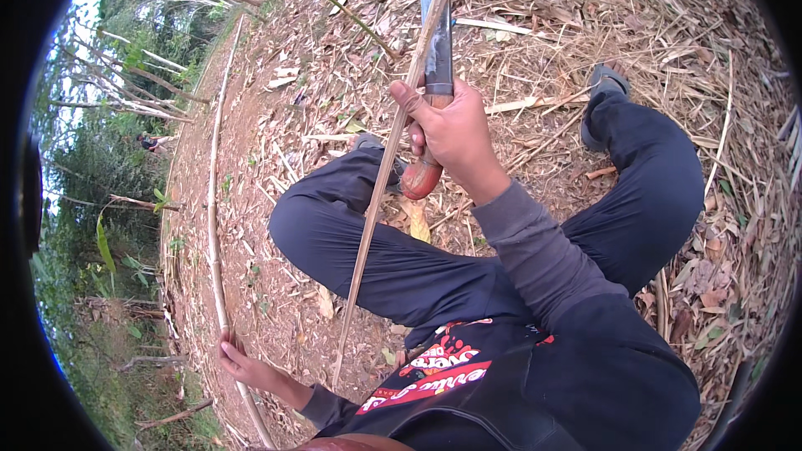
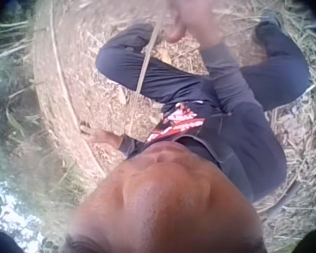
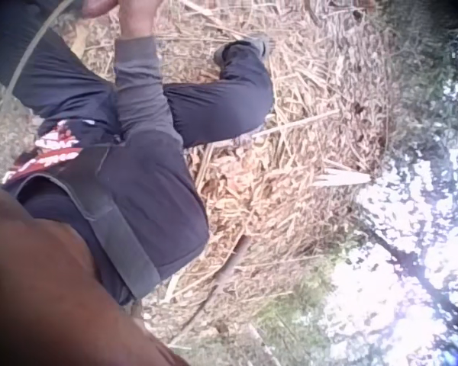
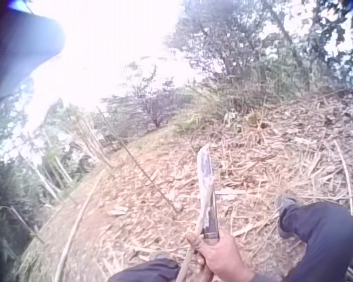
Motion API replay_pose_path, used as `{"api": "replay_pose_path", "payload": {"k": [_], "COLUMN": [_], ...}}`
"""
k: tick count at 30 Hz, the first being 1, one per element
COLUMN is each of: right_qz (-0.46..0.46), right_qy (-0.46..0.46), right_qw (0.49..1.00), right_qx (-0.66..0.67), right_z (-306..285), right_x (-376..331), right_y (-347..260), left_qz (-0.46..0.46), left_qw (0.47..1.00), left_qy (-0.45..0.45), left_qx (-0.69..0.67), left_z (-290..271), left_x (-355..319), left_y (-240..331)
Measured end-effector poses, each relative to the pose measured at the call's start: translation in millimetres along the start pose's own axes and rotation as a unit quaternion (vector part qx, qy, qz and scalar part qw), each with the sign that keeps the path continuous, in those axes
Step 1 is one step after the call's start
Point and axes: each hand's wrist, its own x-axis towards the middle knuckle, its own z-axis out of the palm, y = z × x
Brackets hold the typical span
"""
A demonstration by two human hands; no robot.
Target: The person sits on the ground and uses a machete to shave and sharpen a long, thin stick. They repeatedly scrape the blade along the stick's length to remove thin strips of wood, refining its shape. The person occasionally pauses to inspect the stick before continuing the sharpening process.
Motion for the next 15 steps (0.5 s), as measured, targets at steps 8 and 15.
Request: {"api": "replay_pose_path", "payload": {"k": [8,15], "right_qz": [-0.082,-0.223], "right_qy": [-0.08,-0.049], "right_qw": [0.989,0.926], "right_qx": [-0.092,-0.3], "right_z": [65.4,68.4], "right_x": [-0.3,64.3], "right_y": [-36.2,-79.6], "left_qz": [-0.009,-0.258], "left_qw": [0.694,0.525], "left_qy": [-0.658,-0.622], "left_qx": [-0.29,-0.52], "left_z": [170.9,213.3], "left_x": [-47.2,-63.1], "left_y": [152.7,186.3]}}
